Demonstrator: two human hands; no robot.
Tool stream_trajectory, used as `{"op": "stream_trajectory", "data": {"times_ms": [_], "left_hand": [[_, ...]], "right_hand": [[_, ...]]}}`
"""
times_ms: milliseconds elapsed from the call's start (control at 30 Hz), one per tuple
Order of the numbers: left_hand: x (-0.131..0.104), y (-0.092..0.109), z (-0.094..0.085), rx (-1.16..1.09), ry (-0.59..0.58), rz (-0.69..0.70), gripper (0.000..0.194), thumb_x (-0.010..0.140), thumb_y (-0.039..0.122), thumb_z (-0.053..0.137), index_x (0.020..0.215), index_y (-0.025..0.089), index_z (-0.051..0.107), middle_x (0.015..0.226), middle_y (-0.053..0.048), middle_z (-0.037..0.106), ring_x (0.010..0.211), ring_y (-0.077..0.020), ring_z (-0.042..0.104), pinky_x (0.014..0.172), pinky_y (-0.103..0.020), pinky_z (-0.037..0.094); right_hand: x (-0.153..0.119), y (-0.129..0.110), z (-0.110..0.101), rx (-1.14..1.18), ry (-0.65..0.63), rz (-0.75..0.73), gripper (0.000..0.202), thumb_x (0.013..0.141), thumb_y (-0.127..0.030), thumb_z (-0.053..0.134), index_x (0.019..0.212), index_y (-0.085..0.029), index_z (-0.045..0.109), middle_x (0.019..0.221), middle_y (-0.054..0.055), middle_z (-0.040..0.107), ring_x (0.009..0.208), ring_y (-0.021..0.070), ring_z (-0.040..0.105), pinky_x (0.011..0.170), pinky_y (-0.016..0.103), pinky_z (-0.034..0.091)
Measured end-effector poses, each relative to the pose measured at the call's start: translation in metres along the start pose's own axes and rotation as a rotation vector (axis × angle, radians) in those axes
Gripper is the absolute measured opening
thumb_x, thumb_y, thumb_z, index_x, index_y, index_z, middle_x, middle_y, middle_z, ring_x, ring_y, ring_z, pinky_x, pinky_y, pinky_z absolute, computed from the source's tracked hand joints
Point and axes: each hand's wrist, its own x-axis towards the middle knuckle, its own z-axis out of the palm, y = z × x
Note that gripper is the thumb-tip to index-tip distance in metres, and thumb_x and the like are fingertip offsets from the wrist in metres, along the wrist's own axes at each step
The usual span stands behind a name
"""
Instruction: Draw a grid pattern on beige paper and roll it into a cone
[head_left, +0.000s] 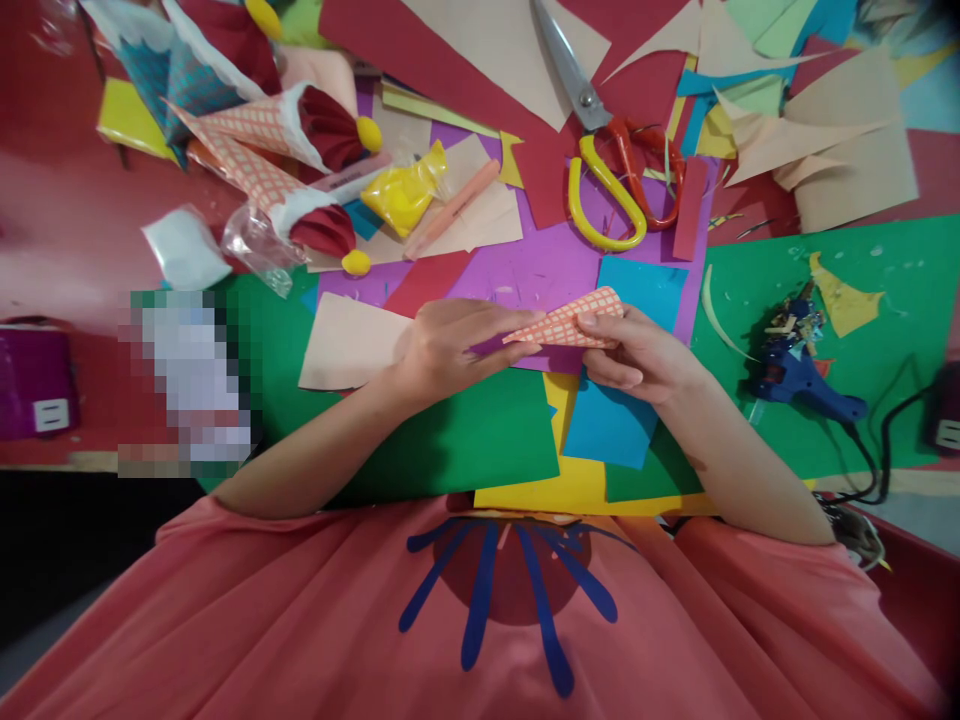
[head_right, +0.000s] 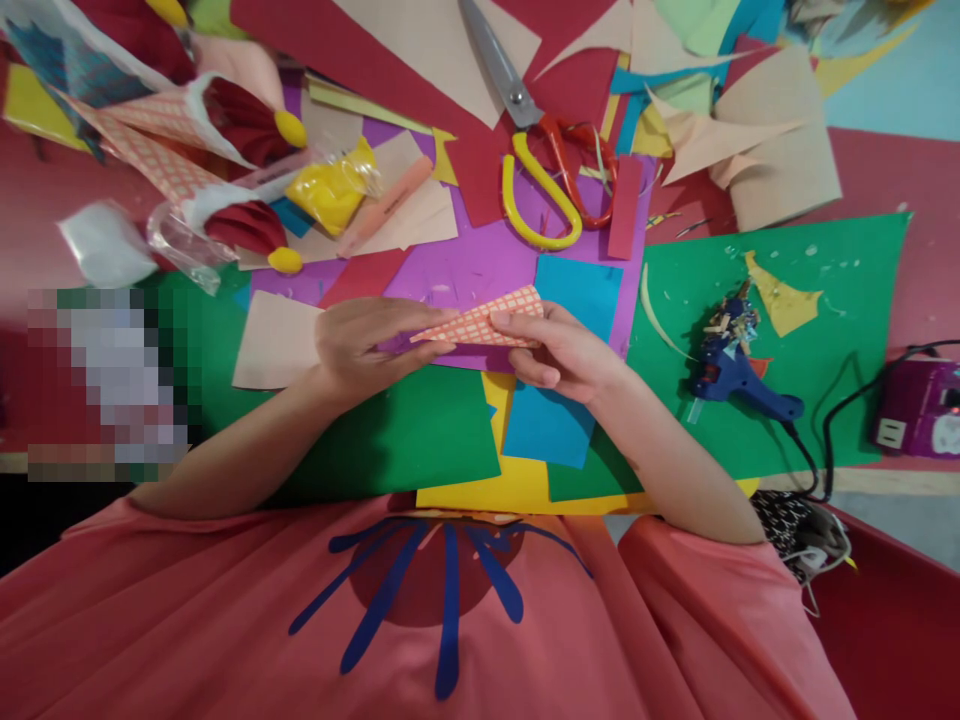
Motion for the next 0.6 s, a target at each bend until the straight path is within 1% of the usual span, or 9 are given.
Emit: {"op": "stream_trajectory", "data": {"times_ms": [100,167,267,400,500,600], "left_hand": [[0.0018,-0.0003,-0.0001,-0.006,0.027,0.017,0.015,0.089,0.033,0.065,0.092,0.019,0.069,0.078,-0.001,0.077,0.063,-0.0105,0.071,0.057,-0.018,0.055],[0.0026,-0.0001,-0.0010,-0.023,0.023,0.020,0.014,0.090,0.031,0.064,0.091,0.018,0.069,0.078,-0.001,0.077,0.064,-0.0104,0.072,0.058,-0.018,0.056],[0.0025,0.0005,-0.0025,-0.045,-0.007,0.008,0.014,0.091,0.030,0.062,0.092,0.019,0.070,0.080,0.000,0.077,0.068,-0.0100,0.073,0.062,-0.018,0.057],[0.0002,0.0008,-0.0033,-0.031,-0.055,-0.062,0.017,0.091,0.035,0.061,0.093,0.021,0.071,0.083,0.001,0.077,0.073,-0.0098,0.073,0.067,-0.017,0.057],[-0.0013,0.0000,-0.0026,-0.025,-0.055,-0.067,0.017,0.092,0.034,0.061,0.093,0.021,0.071,0.082,0.001,0.077,0.072,-0.0089,0.072,0.066,-0.017,0.056],[-0.0014,-0.0003,-0.0023,-0.024,-0.053,-0.065,0.014,0.092,0.030,0.061,0.093,0.021,0.072,0.082,0.002,0.077,0.072,-0.0087,0.072,0.067,-0.017,0.056]], "right_hand": [[-0.0004,0.0001,-0.0003,-0.006,-0.003,-0.012,0.044,0.070,-0.036,0.078,0.055,-0.019,0.040,0.034,-0.013,0.035,0.024,0.0004,0.026,0.028,0.015,0.016],[-0.0007,0.0000,0.0000,-0.003,-0.018,-0.017,0.043,0.071,-0.036,0.078,0.057,-0.019,0.041,0.035,-0.013,0.036,0.024,0.0001,0.025,0.029,0.015,0.016],[-0.0011,-0.0004,0.0008,0.004,-0.029,-0.011,0.043,0.070,-0.036,0.078,0.059,-0.019,0.040,0.036,-0.014,0.035,0.025,0.0000,0.024,0.029,0.015,0.015],[-0.0006,-0.0016,0.0008,0.000,-0.012,-0.002,0.047,0.070,-0.037,0.079,0.057,-0.020,0.037,0.033,-0.014,0.030,0.024,0.0006,0.023,0.029,0.015,0.016],[0.0004,-0.0012,0.0009,0.002,0.006,-0.017,0.046,0.069,-0.036,0.079,0.056,-0.020,0.039,0.034,-0.014,0.033,0.024,0.0003,0.024,0.029,0.015,0.016],[0.0010,0.0003,0.0022,0.001,0.026,-0.045,0.038,0.067,-0.036,0.080,0.060,-0.018,0.047,0.037,-0.012,0.042,0.024,-0.0001,0.025,0.028,0.016,0.016]]}}
